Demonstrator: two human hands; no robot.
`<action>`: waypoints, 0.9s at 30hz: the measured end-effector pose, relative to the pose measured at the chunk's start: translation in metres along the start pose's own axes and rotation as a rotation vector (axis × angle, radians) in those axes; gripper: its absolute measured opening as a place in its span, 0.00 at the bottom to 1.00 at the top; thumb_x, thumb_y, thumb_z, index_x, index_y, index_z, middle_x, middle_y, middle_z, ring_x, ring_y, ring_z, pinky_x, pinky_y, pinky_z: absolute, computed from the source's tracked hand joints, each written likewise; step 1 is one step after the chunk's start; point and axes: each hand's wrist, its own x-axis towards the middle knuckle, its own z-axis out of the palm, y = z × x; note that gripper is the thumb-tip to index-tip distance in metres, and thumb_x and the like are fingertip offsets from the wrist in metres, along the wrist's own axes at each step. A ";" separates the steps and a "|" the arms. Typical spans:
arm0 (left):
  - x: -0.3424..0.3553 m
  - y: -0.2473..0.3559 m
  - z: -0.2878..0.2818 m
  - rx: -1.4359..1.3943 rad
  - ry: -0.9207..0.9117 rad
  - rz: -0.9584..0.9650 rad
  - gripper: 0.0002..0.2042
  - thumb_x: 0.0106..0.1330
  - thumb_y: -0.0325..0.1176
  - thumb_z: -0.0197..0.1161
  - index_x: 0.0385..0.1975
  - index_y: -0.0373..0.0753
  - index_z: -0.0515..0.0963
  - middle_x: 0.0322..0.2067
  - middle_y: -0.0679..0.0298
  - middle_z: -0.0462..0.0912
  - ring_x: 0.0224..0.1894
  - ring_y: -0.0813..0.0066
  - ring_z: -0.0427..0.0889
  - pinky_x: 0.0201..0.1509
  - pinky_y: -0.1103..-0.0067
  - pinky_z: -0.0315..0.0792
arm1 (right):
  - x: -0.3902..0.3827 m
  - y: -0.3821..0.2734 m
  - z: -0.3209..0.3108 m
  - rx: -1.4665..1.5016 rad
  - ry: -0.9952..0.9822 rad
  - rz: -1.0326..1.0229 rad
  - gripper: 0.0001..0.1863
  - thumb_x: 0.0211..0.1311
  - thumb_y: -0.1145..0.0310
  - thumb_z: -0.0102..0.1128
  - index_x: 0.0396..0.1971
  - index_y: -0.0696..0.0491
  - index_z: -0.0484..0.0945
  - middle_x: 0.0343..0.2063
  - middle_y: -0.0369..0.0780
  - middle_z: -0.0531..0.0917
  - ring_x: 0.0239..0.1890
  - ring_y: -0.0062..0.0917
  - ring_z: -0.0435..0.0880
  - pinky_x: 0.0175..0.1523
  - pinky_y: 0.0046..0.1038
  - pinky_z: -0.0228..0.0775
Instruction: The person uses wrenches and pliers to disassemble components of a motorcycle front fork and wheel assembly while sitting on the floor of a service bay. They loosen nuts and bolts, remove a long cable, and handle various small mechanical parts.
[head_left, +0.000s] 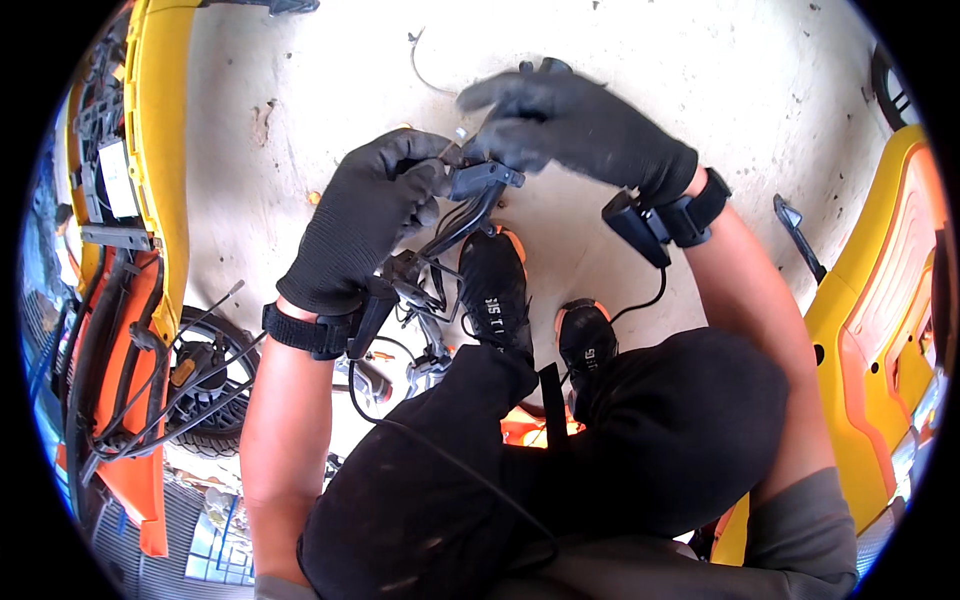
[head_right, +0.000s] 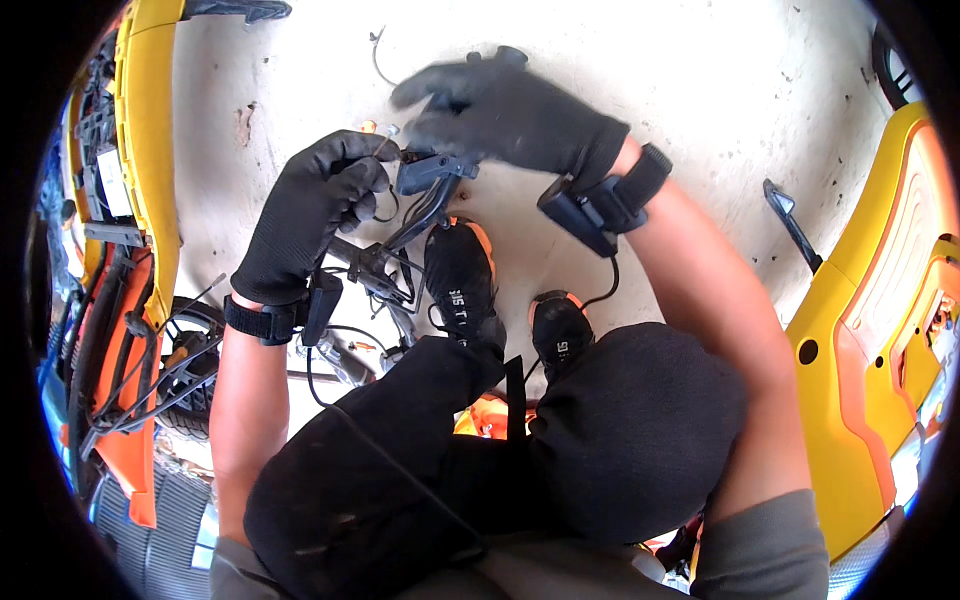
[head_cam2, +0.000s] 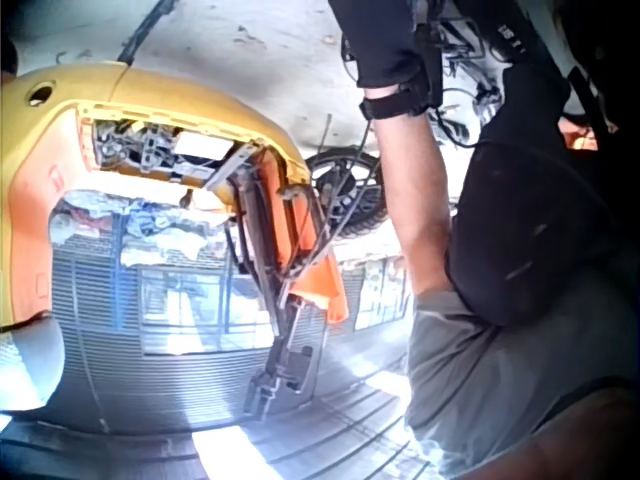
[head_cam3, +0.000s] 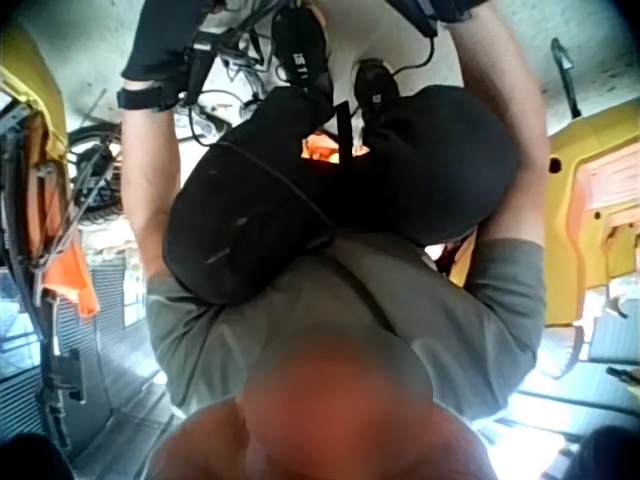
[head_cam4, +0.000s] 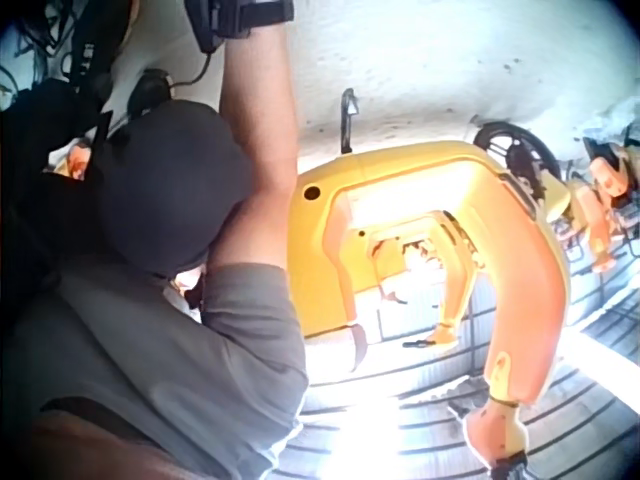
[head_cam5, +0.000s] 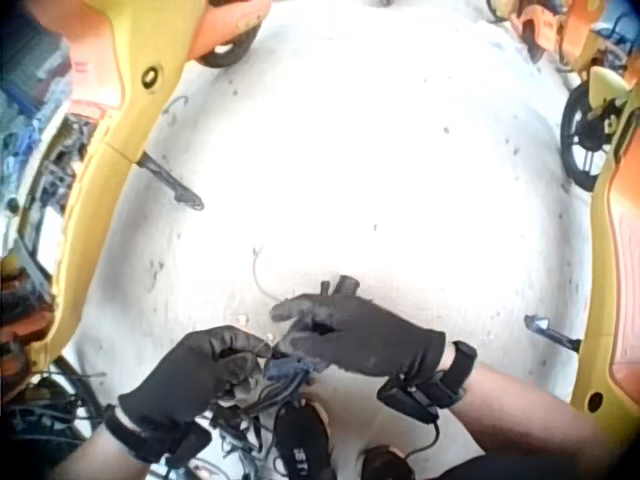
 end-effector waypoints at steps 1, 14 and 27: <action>0.000 0.002 0.002 -0.010 -0.027 0.009 0.11 0.71 0.33 0.55 0.47 0.38 0.78 0.29 0.73 0.78 0.26 0.90 0.73 0.29 0.89 0.65 | 0.000 -0.003 0.006 0.059 -0.075 -0.005 0.19 0.67 0.60 0.57 0.53 0.53 0.77 0.32 0.39 0.84 0.31 0.20 0.82 0.39 0.23 0.76; -0.037 0.013 -0.030 0.066 -0.101 -0.058 0.14 0.72 0.38 0.56 0.47 0.35 0.79 0.31 0.68 0.81 0.34 0.81 0.79 0.41 0.82 0.75 | 0.000 -0.067 0.015 0.366 0.122 0.222 0.11 0.67 0.70 0.57 0.44 0.60 0.79 0.29 0.36 0.82 0.30 0.16 0.79 0.36 0.19 0.73; -0.138 0.044 -0.018 -0.070 0.057 0.130 0.13 0.71 0.37 0.59 0.44 0.33 0.79 0.28 0.69 0.81 0.32 0.85 0.77 0.38 0.85 0.71 | -0.047 -0.187 0.050 0.254 0.209 0.126 0.11 0.64 0.70 0.60 0.42 0.60 0.82 0.28 0.32 0.81 0.29 0.12 0.76 0.36 0.17 0.70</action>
